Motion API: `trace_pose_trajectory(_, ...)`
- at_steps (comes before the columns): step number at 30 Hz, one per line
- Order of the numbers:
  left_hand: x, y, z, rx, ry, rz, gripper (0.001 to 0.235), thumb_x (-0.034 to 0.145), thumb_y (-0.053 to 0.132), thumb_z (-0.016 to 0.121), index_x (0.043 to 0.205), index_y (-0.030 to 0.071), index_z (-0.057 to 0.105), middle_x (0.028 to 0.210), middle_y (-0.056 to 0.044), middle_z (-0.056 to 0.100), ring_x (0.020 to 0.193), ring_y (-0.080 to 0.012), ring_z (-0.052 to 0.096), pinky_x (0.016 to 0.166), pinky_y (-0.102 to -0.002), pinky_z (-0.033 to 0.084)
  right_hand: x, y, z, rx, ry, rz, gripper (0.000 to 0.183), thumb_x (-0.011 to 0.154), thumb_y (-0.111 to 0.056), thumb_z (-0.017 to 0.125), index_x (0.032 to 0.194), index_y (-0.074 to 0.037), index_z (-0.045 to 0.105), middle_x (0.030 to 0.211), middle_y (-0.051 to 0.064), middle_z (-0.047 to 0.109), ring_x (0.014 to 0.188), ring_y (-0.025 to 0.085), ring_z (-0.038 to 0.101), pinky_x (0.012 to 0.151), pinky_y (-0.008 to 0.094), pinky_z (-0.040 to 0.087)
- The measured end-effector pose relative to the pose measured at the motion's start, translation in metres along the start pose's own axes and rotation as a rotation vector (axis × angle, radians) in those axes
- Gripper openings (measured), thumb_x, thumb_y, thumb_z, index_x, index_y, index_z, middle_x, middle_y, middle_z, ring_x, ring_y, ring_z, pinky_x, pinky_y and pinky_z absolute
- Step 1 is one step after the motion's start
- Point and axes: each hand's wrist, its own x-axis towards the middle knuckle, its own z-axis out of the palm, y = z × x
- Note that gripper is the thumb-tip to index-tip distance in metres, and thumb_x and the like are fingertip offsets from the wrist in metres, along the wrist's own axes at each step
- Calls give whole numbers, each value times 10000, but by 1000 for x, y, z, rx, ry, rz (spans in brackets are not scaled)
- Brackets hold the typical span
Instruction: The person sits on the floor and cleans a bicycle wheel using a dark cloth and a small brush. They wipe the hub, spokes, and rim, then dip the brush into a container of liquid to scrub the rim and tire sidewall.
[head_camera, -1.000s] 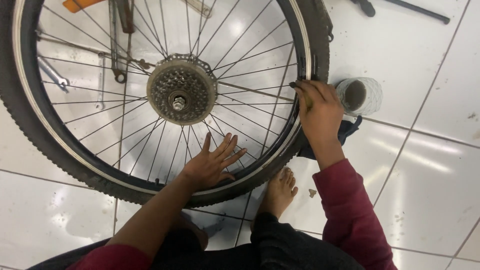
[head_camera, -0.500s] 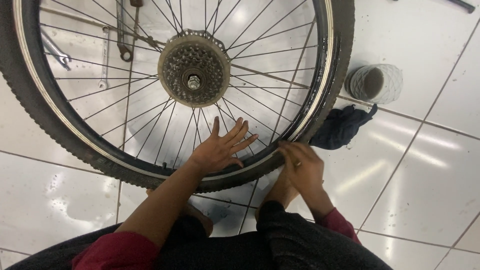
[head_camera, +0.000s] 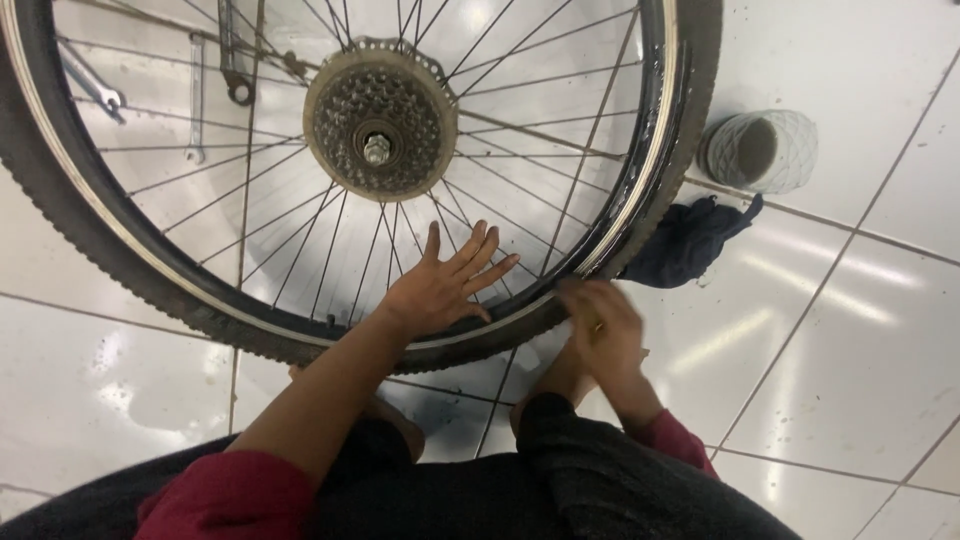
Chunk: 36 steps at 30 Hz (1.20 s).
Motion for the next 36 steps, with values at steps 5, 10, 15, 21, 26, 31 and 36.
trace_pose_trajectory(5,-2,2,-5,21,10,-6,907,961,763,244,1655,188,152,1659,-228,202,1556,-383,134,1062,-685,403,-29,39,34,-200,196,-64,88,918,-83,758,1004,-73,743,986,108,712,893,329,717,764,408,579)
trace_pose_trajectory(10,-3,7,1,31,31,-28,922,949,778,229,1659,195,149,1663,-226,206,1559,-384,129,1060,-680,404,-25,-2,24,-58,13,-100,112,882,-112,759,989,-78,760,966,79,735,868,296,744,740,382,593)
trace_pose_trajectory(15,-3,6,-3,37,39,-22,932,947,784,261,1657,186,176,1655,-237,224,1556,-391,145,1052,-670,425,-1,13,11,-143,225,-72,61,943,-60,769,980,-24,737,973,105,710,878,310,716,767,376,577)
trace_pose_trajectory(21,-1,6,2,68,14,-37,930,952,789,242,1666,207,112,1673,-211,191,1563,-373,121,1073,-664,413,10,-57,-3,-302,-26,-324,193,781,-55,777,955,-136,755,857,55,726,729,270,735,722,426,603)
trace_pose_trajectory(26,1,7,3,33,-19,-40,937,953,798,210,1673,215,70,1692,-194,147,1573,-357,90,1084,-661,410,10,16,9,-192,227,-129,91,920,-60,816,1001,-57,775,1009,80,727,923,277,717,826,364,574)
trace_pose_trajectory(31,-1,6,5,26,-5,-42,931,962,770,266,1672,196,82,1692,-203,141,1576,-360,82,1091,-667,400,-35,2,49,-226,-51,-271,130,839,-117,793,966,-145,784,984,51,754,914,260,742,788,376,581)
trace_pose_trajectory(36,0,5,3,27,-1,-44,964,942,802,213,1673,190,68,1693,-203,127,1576,-357,74,1088,-662,410,-19,42,25,-151,121,-117,179,877,-40,757,1056,-32,753,1102,162,732,1047,372,709,894,464,572)
